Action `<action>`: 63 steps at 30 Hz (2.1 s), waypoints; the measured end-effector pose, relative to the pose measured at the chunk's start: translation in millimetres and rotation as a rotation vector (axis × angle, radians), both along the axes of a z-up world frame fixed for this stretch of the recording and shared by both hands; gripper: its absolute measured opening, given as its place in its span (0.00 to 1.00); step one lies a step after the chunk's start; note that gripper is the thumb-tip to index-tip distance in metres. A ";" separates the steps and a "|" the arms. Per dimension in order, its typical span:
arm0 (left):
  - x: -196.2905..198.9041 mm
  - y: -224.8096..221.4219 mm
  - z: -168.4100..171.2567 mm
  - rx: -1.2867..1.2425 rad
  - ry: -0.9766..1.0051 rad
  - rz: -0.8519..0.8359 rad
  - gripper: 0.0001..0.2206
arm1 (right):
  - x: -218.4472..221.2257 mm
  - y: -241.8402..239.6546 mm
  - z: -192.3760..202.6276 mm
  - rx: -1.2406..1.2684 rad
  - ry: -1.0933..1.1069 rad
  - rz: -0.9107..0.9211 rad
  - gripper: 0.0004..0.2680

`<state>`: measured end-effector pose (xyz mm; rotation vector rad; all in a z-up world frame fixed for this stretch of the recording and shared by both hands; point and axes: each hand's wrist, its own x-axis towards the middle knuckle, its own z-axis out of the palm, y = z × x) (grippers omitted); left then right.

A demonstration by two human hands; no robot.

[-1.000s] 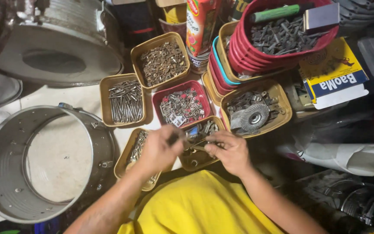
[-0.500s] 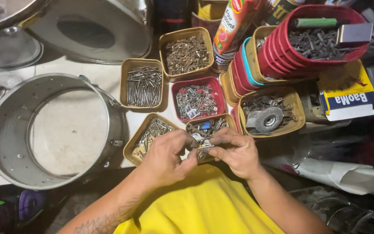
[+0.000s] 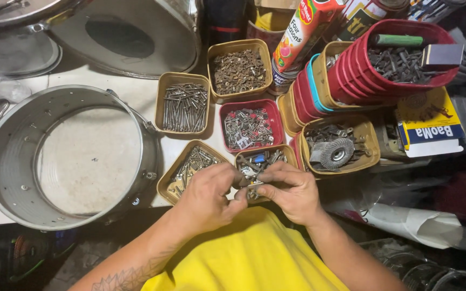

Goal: Repairing a drum by sorting through hardware bins and assembling components onto the shell.

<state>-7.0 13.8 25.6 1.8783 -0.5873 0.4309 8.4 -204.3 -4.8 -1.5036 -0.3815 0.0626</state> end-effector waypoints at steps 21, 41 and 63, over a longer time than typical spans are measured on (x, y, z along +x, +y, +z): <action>2.8 4.9 -1.0 0.126 -0.054 -0.036 0.05 | 1.2 9.7 8.3 -0.150 -0.019 0.103 0.18; 28.8 27.4 -4.0 0.229 -0.145 0.203 0.05 | 49.6 62.3 -11.2 -0.215 -0.020 0.041 0.18; -53.6 119.9 -80.7 -0.139 0.884 0.844 0.17 | 51.7 128.1 -102.5 -0.857 -0.283 0.490 0.07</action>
